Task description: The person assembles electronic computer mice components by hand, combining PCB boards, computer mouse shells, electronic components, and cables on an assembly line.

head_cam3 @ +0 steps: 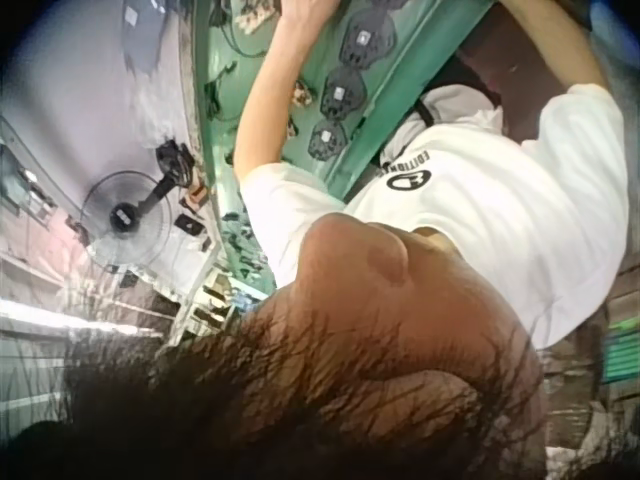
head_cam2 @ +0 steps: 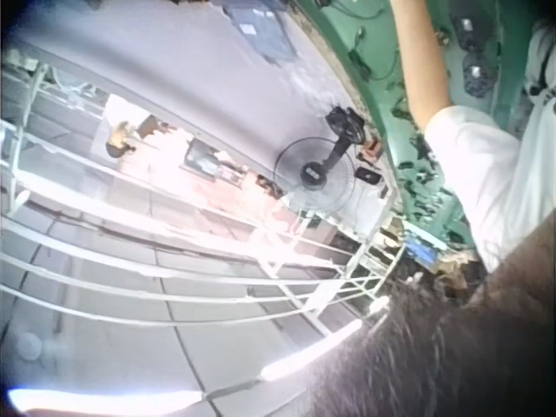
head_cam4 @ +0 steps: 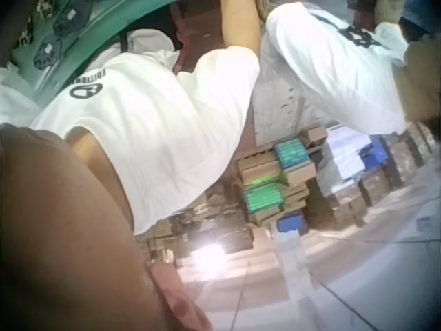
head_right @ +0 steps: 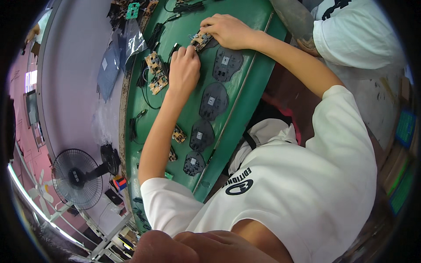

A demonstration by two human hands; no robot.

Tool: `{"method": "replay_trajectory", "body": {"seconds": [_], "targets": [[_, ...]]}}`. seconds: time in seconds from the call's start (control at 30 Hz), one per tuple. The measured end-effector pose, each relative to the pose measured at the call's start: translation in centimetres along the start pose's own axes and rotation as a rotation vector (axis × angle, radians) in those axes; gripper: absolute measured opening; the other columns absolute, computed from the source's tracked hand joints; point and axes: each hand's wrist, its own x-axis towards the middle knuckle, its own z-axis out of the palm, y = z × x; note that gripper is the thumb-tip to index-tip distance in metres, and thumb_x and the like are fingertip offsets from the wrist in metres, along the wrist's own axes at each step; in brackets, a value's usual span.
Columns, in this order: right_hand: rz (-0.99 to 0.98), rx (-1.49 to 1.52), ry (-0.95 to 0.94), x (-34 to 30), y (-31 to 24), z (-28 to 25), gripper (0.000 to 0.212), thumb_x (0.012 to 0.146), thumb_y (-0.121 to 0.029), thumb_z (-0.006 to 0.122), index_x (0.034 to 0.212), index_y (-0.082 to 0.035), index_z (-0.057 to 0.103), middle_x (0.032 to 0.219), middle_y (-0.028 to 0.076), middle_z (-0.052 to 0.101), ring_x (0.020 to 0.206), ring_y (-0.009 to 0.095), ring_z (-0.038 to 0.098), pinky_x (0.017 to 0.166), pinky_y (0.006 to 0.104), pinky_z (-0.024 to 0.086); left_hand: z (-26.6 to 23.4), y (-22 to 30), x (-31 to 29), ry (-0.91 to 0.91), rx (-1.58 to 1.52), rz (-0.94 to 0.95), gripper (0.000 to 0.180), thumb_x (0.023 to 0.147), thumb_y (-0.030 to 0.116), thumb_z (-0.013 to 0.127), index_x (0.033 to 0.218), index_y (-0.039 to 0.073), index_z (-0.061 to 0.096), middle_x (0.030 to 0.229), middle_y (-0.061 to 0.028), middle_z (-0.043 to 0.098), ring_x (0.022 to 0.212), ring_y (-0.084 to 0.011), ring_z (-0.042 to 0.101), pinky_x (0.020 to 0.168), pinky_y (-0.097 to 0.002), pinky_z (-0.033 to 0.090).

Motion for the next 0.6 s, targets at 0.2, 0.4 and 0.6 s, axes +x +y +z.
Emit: {"method": "replay_trajectory", "body": {"seconds": [0.2,0.4,0.6], "targets": [[-0.009,-0.033,-0.066,1.0,-0.2,0.1,0.036,0.090,0.001,0.052,0.122,-0.007,0.066,0.132,0.006,0.059,0.120,0.028,0.055,0.104,0.0397,0.046,0.4,0.6,0.3,0.097,-0.032,-0.156,0.010,0.076,0.005,0.062,0.082,0.002,0.070,0.091,-0.0091,0.061,0.090,-0.0264,0.060,0.078,-0.0376,0.046],[-0.080,0.045,-0.146,2.1,0.6,-1.8,0.037,0.094,-0.004,0.052,0.129,-0.005,0.061,0.132,0.012,0.060,0.122,0.034,0.056,0.102,0.0426,0.046,0.5,-1.2,0.1,0.096,-0.080,-0.244,0.021,0.080,0.010,0.062,0.096,0.011,0.075,0.096,-0.0070,0.066,0.100,-0.0260,0.062,0.085,-0.0411,0.046],[-0.071,0.104,-0.010,-0.7,-2.6,-3.7,0.046,0.088,0.003,0.054,0.133,-0.004,0.057,0.136,0.016,0.057,0.127,0.035,0.053,0.110,0.0405,0.041,0.9,-0.8,-2.4,0.306,-0.293,-0.470,0.029,0.084,0.012,0.061,0.109,0.011,0.075,0.110,-0.0092,0.069,0.105,-0.0298,0.063,0.090,-0.0438,0.047]]}}
